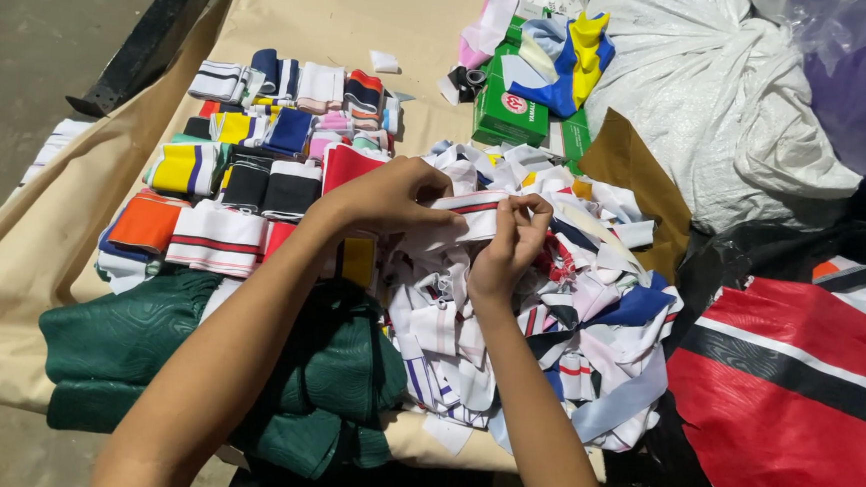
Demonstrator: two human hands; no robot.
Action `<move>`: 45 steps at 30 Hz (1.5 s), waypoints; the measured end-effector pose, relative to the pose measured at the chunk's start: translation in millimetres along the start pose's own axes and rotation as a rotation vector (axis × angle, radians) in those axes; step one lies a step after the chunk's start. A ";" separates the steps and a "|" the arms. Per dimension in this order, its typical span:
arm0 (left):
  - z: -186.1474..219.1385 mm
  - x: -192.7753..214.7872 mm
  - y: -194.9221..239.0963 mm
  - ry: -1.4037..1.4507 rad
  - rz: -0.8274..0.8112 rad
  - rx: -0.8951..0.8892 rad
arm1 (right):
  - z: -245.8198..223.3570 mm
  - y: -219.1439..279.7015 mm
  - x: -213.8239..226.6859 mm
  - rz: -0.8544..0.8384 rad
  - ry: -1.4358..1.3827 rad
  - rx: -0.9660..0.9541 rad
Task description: The person is sorting through fabric scraps, trimming them with scissors, and folding them into organized stacks.
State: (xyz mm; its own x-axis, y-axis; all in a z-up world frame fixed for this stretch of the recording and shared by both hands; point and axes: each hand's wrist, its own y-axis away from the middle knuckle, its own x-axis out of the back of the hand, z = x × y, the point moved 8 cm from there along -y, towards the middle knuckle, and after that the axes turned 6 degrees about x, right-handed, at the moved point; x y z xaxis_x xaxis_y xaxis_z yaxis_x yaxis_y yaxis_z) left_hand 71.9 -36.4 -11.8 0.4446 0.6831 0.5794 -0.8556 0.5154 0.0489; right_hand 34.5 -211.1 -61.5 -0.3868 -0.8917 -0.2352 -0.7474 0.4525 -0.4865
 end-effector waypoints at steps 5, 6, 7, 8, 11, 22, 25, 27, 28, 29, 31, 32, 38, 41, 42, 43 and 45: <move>6.7 10.0 11.8 0.139 -0.017 0.084 | -5.3 1.2 -4.4 0.041 0.018 0.005; 13.3 15.5 20.6 0.193 -0.011 0.129 | -5.8 1.5 -4.3 0.049 0.026 0.005; 7.1 14.4 16.3 0.193 -0.011 0.128 | -9.3 1.3 -5.9 0.049 0.025 0.005; 2.2 19.0 12.2 0.177 0.062 0.106 | -12.8 1.1 -7.3 0.049 0.044 0.007; -14.6 26.8 2.8 0.146 0.220 0.082 | -28.0 5.1 -13.0 0.052 0.085 0.005; -5.0 15.6 18.0 0.158 0.230 0.324 | -35.3 7.5 -23.6 -0.064 0.143 0.096; -19.2 3.0 8.2 0.214 0.214 0.376 | -35.2 7.6 -23.9 -0.096 0.150 0.151; -34.5 -8.6 -0.8 0.349 0.222 0.420 | -62.9 10.0 -36.0 -0.157 0.253 0.342; -29.7 -7.7 1.9 0.350 0.222 0.420 | -64.4 10.5 -35.5 -0.158 0.253 0.342; -25.3 -8.2 4.5 0.447 0.213 0.417 | -69.5 12.5 -38.9 -0.196 0.306 0.402; -25.8 -11.1 4.0 0.545 0.204 0.414 | -73.2 15.0 -42.2 -0.234 0.358 0.462; -29.0 -13.4 0.2 0.610 0.207 0.382 | -74.2 16.5 -43.9 -0.255 0.367 0.500; -22.0 -2.6 4.9 0.665 0.254 0.282 | -74.4 19.9 -47.1 -0.316 0.403 0.542; -14.1 5.5 8.1 0.661 0.298 0.236 | -63.8 19.2 -41.3 -0.292 0.358 0.414; -12.5 8.3 8.9 0.655 0.324 0.229 | -54.5 17.9 -37.4 -0.265 0.303 0.311; -11.0 5.7 8.2 0.655 0.324 0.229 | -54.4 17.7 -38.8 -0.265 0.303 0.310; -5.8 4.1 6.7 0.694 0.358 0.183 | -43.2 16.3 -42.9 -0.299 0.167 0.155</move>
State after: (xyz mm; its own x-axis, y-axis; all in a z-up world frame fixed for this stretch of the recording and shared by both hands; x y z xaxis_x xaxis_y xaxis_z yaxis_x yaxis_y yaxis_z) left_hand 69.6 -27.2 -13.8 0.1471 0.9879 -0.0500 -0.9805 0.1523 0.1239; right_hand 15.6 -165.0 -23.0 -0.2560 -0.9641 0.0708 -0.7550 0.1536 -0.6375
